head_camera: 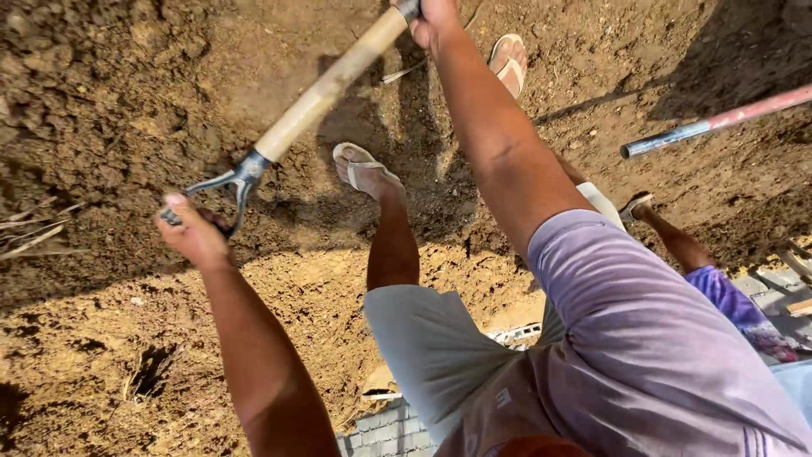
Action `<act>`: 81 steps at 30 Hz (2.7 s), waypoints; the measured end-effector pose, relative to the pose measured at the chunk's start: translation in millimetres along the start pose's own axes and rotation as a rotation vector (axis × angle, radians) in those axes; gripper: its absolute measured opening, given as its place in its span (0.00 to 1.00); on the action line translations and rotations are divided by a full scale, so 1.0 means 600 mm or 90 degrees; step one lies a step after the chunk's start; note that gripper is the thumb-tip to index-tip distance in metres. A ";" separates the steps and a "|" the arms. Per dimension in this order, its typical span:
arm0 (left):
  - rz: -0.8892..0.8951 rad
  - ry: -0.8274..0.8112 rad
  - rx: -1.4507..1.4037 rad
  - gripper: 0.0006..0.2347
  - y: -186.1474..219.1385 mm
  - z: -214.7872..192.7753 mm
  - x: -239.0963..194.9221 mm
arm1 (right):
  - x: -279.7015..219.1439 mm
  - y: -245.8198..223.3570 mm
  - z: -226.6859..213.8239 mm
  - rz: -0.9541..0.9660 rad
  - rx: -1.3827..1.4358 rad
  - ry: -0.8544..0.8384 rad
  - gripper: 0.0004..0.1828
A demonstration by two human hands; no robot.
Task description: Digging soil with a shovel and loading it into a wheelbarrow.
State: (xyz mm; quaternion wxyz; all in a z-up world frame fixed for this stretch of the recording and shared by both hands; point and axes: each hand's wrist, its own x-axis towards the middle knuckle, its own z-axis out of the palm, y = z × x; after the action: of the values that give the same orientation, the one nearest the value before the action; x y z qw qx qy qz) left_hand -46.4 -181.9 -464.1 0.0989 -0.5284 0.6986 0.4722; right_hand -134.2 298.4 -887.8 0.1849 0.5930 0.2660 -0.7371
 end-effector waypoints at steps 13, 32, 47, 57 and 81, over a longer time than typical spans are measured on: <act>-0.157 0.097 -0.018 0.12 0.067 -0.141 -0.409 | -0.622 -0.079 0.028 0.062 0.040 0.064 0.07; 0.023 -0.521 -0.087 0.09 0.506 0.221 -0.809 | -1.032 -0.639 -0.378 -0.213 0.220 0.164 0.09; -0.147 -0.224 -0.151 0.17 0.508 -0.186 -0.802 | -0.924 -0.244 -0.170 -0.036 0.056 -0.041 0.09; -0.183 -0.193 -0.402 0.17 0.348 -0.173 -0.901 | -0.917 -0.058 -0.044 -0.009 -0.024 0.007 0.03; -0.377 -0.442 -0.477 0.20 0.394 0.005 -0.792 | -0.977 -0.036 0.047 0.099 0.002 -0.017 0.08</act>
State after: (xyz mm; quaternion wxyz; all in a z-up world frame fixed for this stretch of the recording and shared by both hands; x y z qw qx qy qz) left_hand -43.5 126.0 -31.6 0.2560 -0.5144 0.2333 0.7845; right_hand -35.1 273.2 -309.7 0.2443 0.6022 0.2153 -0.7289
